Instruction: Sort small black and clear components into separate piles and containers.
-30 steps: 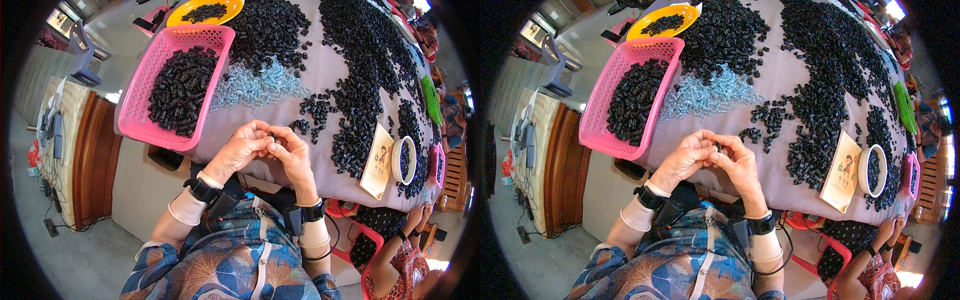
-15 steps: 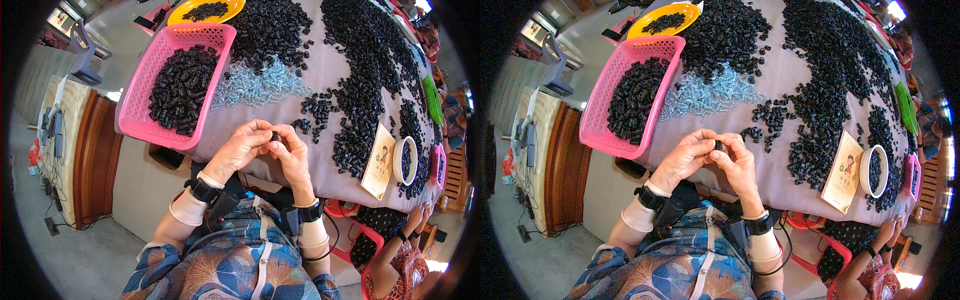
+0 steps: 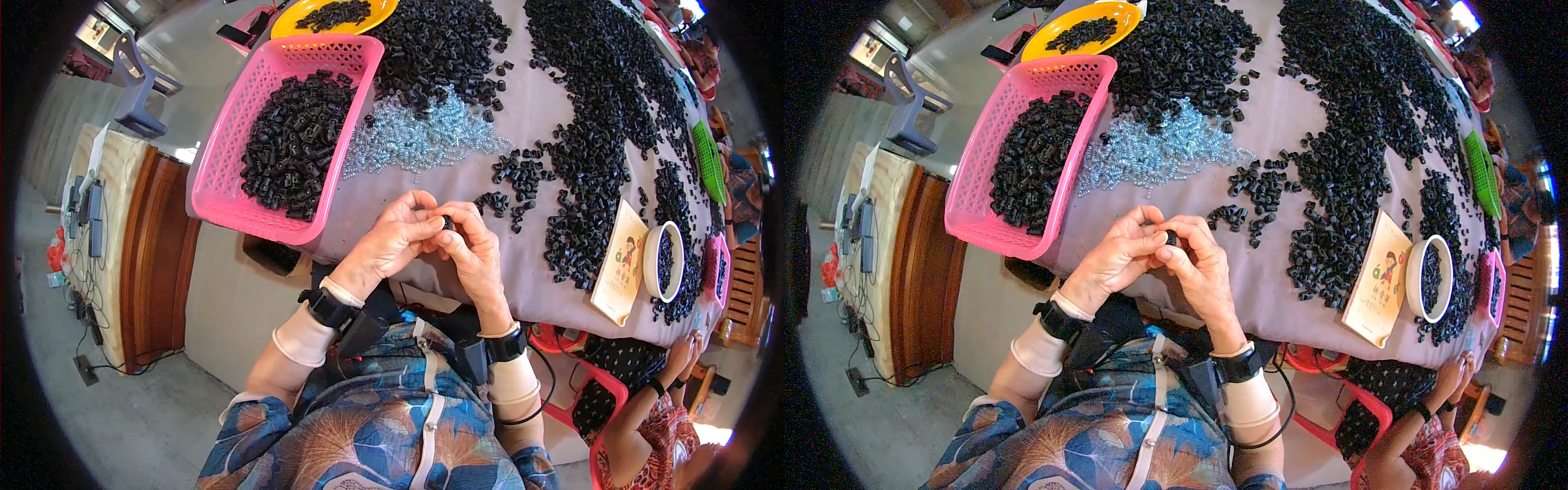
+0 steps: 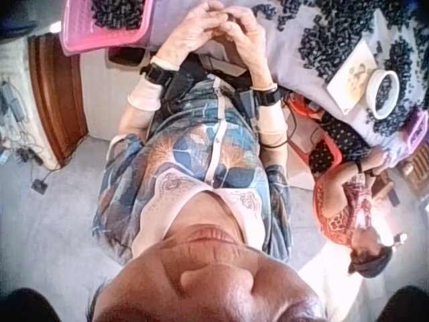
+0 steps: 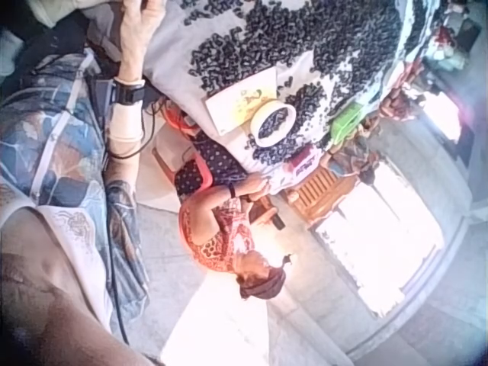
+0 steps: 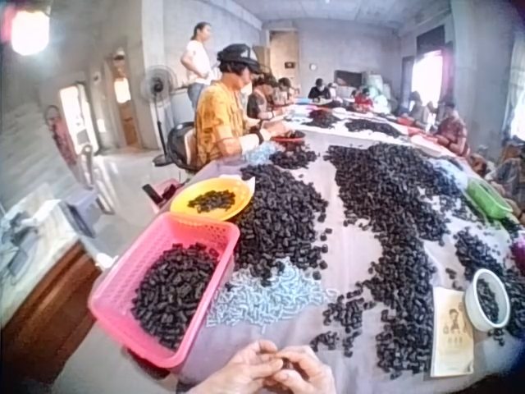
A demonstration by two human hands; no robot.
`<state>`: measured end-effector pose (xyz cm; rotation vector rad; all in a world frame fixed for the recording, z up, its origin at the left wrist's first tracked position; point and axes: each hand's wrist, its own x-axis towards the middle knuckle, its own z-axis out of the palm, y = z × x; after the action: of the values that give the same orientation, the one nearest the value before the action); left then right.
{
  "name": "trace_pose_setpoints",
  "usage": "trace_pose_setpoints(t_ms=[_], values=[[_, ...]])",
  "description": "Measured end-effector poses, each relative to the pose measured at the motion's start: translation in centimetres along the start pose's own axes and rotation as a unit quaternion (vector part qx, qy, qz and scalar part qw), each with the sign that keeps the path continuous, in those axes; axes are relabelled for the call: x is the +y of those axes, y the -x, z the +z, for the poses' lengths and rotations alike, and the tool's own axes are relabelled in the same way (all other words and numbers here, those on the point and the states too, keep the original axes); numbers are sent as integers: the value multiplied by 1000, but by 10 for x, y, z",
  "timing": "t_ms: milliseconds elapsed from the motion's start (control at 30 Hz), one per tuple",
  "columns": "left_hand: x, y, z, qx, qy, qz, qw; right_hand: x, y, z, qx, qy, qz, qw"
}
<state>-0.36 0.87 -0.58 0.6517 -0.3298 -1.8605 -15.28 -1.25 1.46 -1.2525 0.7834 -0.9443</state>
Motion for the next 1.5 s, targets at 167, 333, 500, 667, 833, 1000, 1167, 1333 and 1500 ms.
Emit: trace_pose_setpoints(t_ms=[167,333,500,667,833,1000,1167,1333,1500], values=[[-2,0,1,-20,-26,8,999,2,1,3,18,6,-26,999],[0,-1,9,4,-58,4,998,11,0,-2,30,54,-47,997],[8,9,31,70,-78,35,994,-1,8,3,33,-7,-1,999],[53,35,48,86,-190,200,957,-7,17,-27,162,86,5,983],[116,36,36,290,-289,350,843,-7,20,-46,200,114,4,973],[104,34,54,267,-382,318,825,-7,18,-42,219,145,31,965],[39,7,59,119,-530,201,815,-7,10,-46,202,272,-34,940],[-4,-32,51,83,-579,193,788,-11,5,-57,226,324,-68,916],[-17,-66,61,114,-695,277,654,1,8,-62,243,301,-52,921]])
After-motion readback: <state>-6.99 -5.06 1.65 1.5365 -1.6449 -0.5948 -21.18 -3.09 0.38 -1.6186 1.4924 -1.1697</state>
